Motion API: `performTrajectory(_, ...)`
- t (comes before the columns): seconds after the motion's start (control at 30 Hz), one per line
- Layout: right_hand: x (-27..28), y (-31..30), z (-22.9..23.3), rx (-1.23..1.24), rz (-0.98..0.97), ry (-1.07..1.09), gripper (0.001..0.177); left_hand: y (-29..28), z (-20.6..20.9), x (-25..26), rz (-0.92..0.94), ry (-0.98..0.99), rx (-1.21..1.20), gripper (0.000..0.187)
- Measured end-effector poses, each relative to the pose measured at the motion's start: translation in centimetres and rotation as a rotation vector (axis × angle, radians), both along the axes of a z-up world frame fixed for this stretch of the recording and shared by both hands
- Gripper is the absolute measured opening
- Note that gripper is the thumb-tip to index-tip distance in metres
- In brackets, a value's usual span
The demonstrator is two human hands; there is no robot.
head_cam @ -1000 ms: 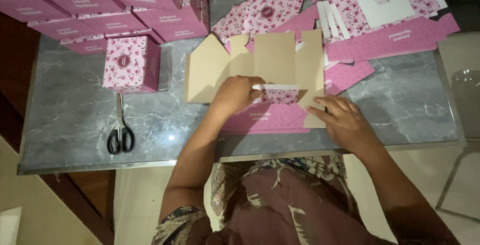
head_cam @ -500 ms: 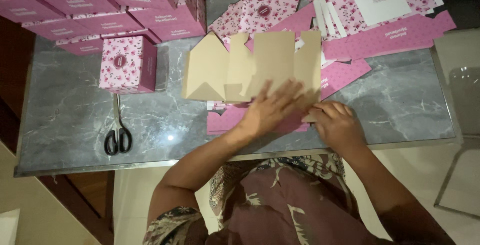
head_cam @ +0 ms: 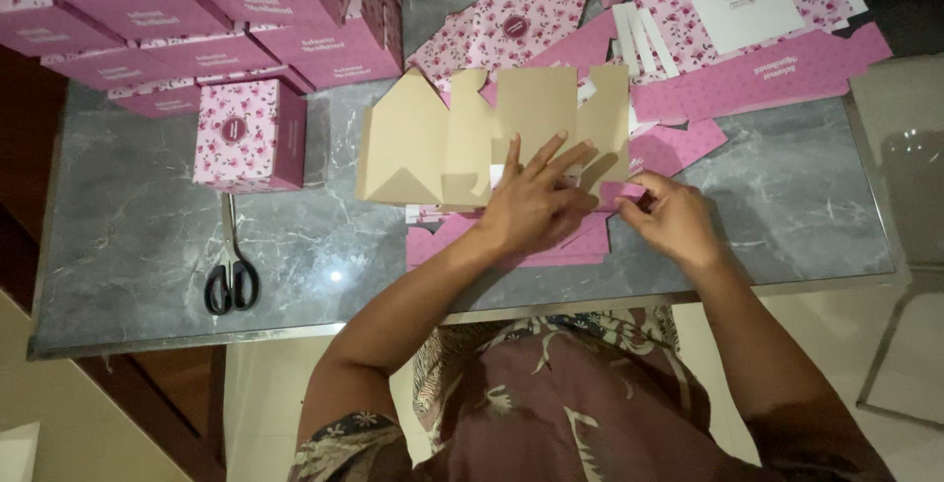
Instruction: The person folds and assembles several small pink and white printed cardboard boxes on a table by hand.
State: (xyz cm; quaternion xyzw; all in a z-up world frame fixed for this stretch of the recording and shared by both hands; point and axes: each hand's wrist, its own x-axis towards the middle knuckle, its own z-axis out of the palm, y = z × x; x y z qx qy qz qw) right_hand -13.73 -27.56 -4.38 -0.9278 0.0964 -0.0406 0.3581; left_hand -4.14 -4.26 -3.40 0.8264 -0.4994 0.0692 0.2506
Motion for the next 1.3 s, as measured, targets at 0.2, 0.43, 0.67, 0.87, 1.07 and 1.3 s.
performTrajectory(0.2,0.9,-1.4,-2.2,0.108,0.058,0.001,0.019,-1.7,0.0,-0.5,-0.003,-0.062,-0.044,0.014)
performTrajectory(0.43,0.9,-1.1,-0.7,-0.084,0.057,0.092,0.033,-2.1,0.5,-0.4,0.036,0.104,-0.011,0.014)
performTrajectory(0.67,3.6,-1.6,-0.9,0.064,0.085,0.084,0.039,-3.2,1.2,1.3,0.111,0.177,0.056,0.009)
performTrajectory(0.87,5.2,-1.5,1.2,-0.065,0.064,0.198,0.055,-4.0,0.1,2.3,0.159,0.154,0.022,0.015)
performTrajectory(1.07,4.3,-0.7,1.0,-0.144,0.041,0.054,0.061,-4.1,-0.4,2.5,0.176,0.175,0.026,0.034)
performTrajectory(1.3,2.4,-1.9,0.0,0.344,-0.145,-0.016,0.068,-3.2,0.3,1.8,0.090,0.111,0.124,0.064)
